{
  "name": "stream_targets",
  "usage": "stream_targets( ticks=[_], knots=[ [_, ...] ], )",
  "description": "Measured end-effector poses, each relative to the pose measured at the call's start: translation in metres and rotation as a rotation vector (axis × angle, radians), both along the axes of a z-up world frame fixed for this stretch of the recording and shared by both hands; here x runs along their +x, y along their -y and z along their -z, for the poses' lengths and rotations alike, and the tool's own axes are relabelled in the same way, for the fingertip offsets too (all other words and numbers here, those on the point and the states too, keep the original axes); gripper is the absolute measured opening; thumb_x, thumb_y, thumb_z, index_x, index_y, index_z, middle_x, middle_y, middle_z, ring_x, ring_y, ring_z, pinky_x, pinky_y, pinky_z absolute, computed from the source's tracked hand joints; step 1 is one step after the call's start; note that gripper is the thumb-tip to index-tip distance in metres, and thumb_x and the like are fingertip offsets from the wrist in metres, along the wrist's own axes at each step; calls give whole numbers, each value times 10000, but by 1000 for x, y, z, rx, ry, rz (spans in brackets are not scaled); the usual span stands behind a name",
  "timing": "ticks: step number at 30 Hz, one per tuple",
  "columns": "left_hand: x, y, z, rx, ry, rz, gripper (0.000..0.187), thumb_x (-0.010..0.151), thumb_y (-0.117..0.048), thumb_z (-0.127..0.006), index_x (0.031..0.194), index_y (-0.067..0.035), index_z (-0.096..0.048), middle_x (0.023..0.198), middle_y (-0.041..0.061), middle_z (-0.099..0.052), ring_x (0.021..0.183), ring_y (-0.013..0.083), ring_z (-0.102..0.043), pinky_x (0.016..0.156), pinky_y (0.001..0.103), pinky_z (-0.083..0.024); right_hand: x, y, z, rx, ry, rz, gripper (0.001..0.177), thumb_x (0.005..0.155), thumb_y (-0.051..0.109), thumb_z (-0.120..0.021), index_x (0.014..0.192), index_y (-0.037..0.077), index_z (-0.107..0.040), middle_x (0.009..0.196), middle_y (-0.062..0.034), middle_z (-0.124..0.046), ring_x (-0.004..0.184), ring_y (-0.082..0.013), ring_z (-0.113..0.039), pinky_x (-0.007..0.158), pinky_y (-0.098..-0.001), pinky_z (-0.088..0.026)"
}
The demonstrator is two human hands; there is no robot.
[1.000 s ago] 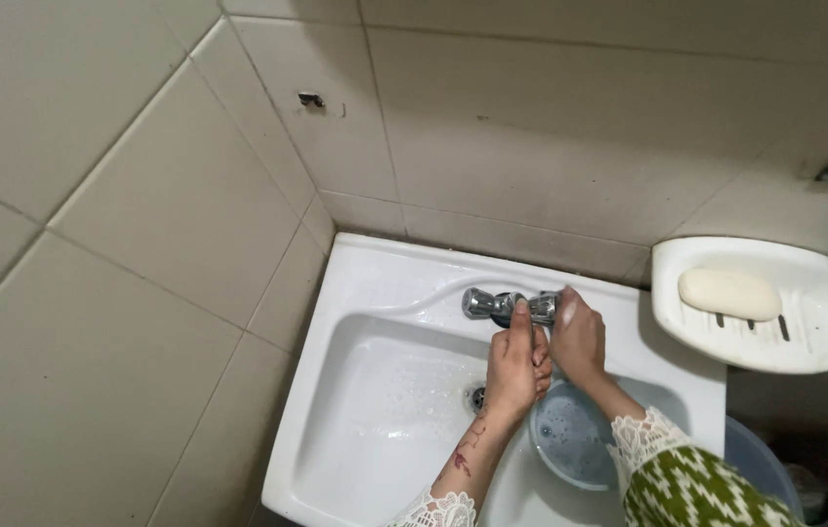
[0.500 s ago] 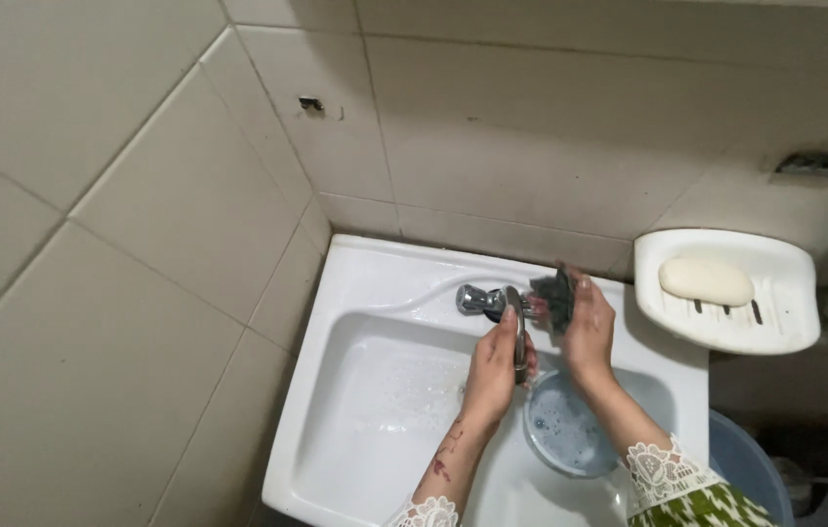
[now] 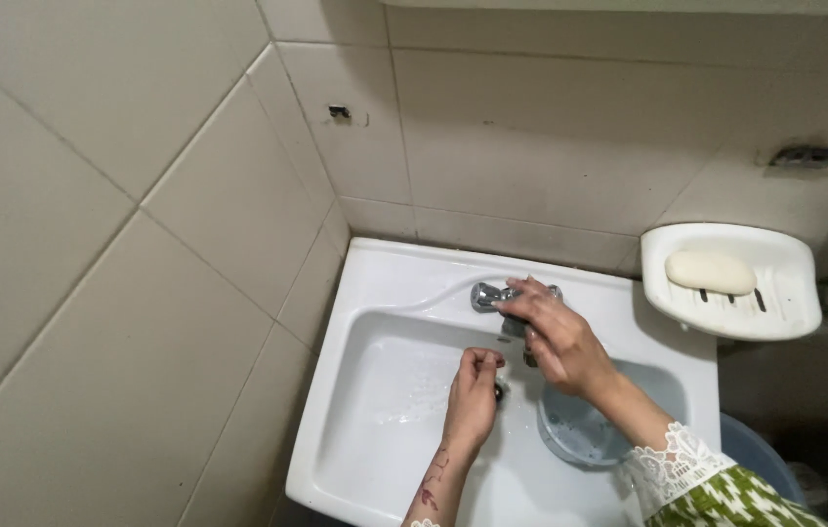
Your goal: Cleaning a bathroom sink using a sponge and soapy water.
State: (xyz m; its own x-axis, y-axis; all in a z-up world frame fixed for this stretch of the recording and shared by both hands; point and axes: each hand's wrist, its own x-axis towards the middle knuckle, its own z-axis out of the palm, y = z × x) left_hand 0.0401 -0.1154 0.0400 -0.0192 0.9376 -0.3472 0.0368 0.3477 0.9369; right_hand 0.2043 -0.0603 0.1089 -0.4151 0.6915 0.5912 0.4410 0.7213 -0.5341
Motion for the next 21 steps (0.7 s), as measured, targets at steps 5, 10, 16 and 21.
stream_targets(
  ticks=[5, 10, 16, 21],
  knots=[
    [-3, 0, 10, 55, -17, 15, 239, 1007, -253, -507, 1131, -79, -615, 1075, 63, -702, 1007, 179, -655, 917, 307, -496, 10, -12, -9, 209, 246, -121, 376, 732, 19, -597, 1080, 26, -737, 1211, -144, -705, 1303, -346, -601, 1148, -477, -448],
    [-6, -3, -2, 48, -7, 10, 213, 981, -209, -538, 1118, -74, -630, 1037, 75, -690, 976, 196, -647, 898, 320, -507, 5, -34, -15, 210, 347, -256, 170, 656, 67, -627, 813, 28, -680, 983, -153, -686, 1056, -341, -650, 1081, -492, -491],
    [-6, -7, 0, 33, -22, 11, 216, 954, -173, -529, 1123, -86, -632, 1068, 44, -689, 992, 158, -645, 922, 297, -498, 1, -76, 10, -147, 276, -307, 171, 642, 153, -605, 619, -13, -572, 631, -147, -569, 681, -316, -577, 713, -443, -515],
    [-7, -12, -7, 17, -8, -9, 220, 954, -188, -549, 1116, -66, -636, 1050, 63, -697, 985, 180, -649, 927, 304, -502, 7, -94, 45, -339, -19, -294, 270, 729, 208, -521, 664, -48, -469, 600, -162, -483, 577, -285, -477, 594, -415, -414]
  ],
)
